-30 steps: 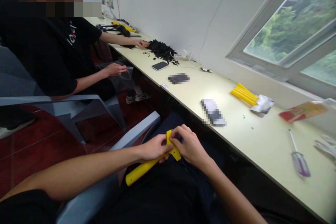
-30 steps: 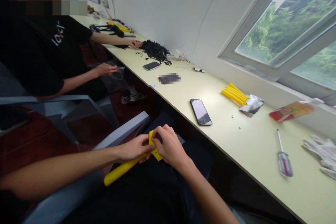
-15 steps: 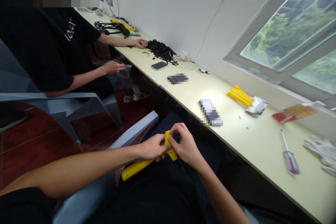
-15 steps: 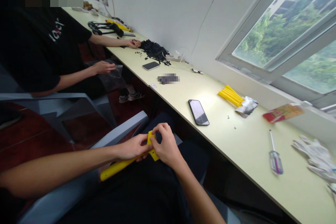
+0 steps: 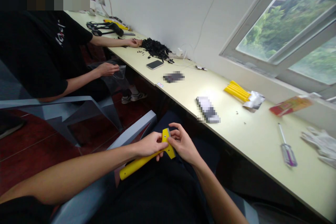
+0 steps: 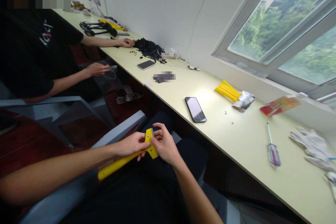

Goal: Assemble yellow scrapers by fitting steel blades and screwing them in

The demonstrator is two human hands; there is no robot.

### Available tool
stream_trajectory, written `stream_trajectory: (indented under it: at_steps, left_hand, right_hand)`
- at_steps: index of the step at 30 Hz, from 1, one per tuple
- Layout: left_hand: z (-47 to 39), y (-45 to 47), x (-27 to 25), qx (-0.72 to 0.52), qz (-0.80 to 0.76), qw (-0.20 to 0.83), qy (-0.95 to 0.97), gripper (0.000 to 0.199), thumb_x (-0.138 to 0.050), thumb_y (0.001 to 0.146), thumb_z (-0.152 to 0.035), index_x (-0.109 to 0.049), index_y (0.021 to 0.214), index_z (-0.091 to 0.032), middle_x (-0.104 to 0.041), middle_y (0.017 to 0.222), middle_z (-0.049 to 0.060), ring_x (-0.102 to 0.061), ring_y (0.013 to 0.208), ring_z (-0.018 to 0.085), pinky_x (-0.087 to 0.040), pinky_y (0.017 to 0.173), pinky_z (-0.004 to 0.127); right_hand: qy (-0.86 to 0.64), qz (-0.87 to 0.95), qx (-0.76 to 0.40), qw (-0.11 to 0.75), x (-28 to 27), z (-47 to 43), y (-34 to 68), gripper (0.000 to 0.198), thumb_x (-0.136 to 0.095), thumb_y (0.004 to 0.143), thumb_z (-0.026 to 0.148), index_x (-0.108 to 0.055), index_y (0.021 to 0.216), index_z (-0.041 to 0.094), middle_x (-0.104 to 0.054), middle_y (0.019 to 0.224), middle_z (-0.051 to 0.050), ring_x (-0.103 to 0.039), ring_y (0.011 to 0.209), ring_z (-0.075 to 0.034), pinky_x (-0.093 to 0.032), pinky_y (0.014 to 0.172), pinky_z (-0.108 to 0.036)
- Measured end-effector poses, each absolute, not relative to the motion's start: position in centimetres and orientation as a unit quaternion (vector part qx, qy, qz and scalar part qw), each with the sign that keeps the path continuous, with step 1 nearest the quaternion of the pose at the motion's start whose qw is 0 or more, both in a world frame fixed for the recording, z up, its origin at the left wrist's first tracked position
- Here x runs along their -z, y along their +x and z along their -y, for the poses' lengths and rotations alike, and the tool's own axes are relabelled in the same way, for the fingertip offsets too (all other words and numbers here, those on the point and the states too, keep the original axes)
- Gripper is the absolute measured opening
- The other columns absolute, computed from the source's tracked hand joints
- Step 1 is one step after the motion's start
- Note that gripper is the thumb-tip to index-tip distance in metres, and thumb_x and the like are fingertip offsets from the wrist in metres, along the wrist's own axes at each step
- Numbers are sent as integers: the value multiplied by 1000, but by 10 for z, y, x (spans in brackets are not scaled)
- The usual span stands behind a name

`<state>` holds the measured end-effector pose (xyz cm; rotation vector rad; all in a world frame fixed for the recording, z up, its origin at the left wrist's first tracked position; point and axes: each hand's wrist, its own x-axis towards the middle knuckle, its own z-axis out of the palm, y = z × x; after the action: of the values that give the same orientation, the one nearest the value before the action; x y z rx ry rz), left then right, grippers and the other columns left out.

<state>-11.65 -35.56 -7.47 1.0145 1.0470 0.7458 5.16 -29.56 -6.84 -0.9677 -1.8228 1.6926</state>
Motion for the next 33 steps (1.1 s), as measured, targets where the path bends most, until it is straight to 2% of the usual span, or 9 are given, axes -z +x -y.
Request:
stream_trajectory:
  at_steps: [5,8,10,13,17,24,27,30,33]
  left_hand:
    - [352,-122,83,-331,-458,702,433,41,-65,81,-51,-53,93,-13,-59,66,-1,-58,53,12,-51,53,26]
    - [350,-124,78,-314,-472,682,462,40,-62,84,-47,-55,101,-11,-64,78,4,-61,61,14,-52,59,29]
    - [352,-126,70,-301,-504,628,511,45,-58,87,-41,-53,120,-10,-68,87,8,-64,68,17,-51,62,29]
    - [358,-127,57,-281,-556,482,616,66,-57,88,-30,-33,147,-18,-70,100,8,-66,87,21,-52,79,33]
    - [364,-127,56,-254,-542,333,729,69,-61,85,-27,-34,149,-26,-60,128,10,-59,115,24,-44,104,40]
    - [363,-129,81,-234,-490,213,812,68,-44,89,-9,-27,153,-27,-59,129,9,-60,115,21,-50,101,38]
    - [359,-134,88,-245,-492,168,818,66,-42,91,-10,-28,153,-29,-62,125,8,-64,108,21,-55,94,34]
    - [355,-138,88,-273,-488,163,813,63,-44,93,-16,-28,153,-30,-64,119,7,-67,99,20,-57,86,29]
    - [352,-140,81,-297,-498,160,799,61,-45,94,-21,-29,153,-30,-66,116,7,-68,96,20,-58,83,28]
  right_hand:
    - [-363,638,-642,220,65,297,58,52,-67,79,28,-43,124,21,-56,86,1,-54,62,-10,-39,54,-23]
    - [-362,615,-662,230,68,299,60,56,-69,77,29,-41,126,21,-56,82,3,-53,60,-10,-37,53,-22]
    - [-362,597,-673,245,72,300,59,58,-68,77,29,-39,126,21,-57,82,2,-54,61,-10,-38,54,-23]
    - [-369,570,-679,278,76,300,60,58,-68,76,31,-38,124,20,-58,81,2,-56,64,-12,-42,59,-25]
    - [-375,552,-677,311,78,298,64,57,-68,75,31,-37,123,22,-58,81,3,-59,68,-13,-44,63,-26]
    - [-398,580,-625,338,75,312,59,51,-65,75,31,-40,120,23,-60,79,2,-61,64,-14,-46,57,-25]
    - [-423,632,-559,331,60,299,70,47,-67,76,35,-49,118,23,-64,78,1,-62,61,-15,-49,54,-26]
    - [-498,665,-421,364,28,257,120,32,-65,79,41,-62,104,21,-68,89,-5,-65,77,-19,-53,71,-31]
    - [-620,618,-243,417,-8,205,199,28,-55,83,37,-63,100,17,-66,102,-12,-61,94,-23,-46,90,-39]
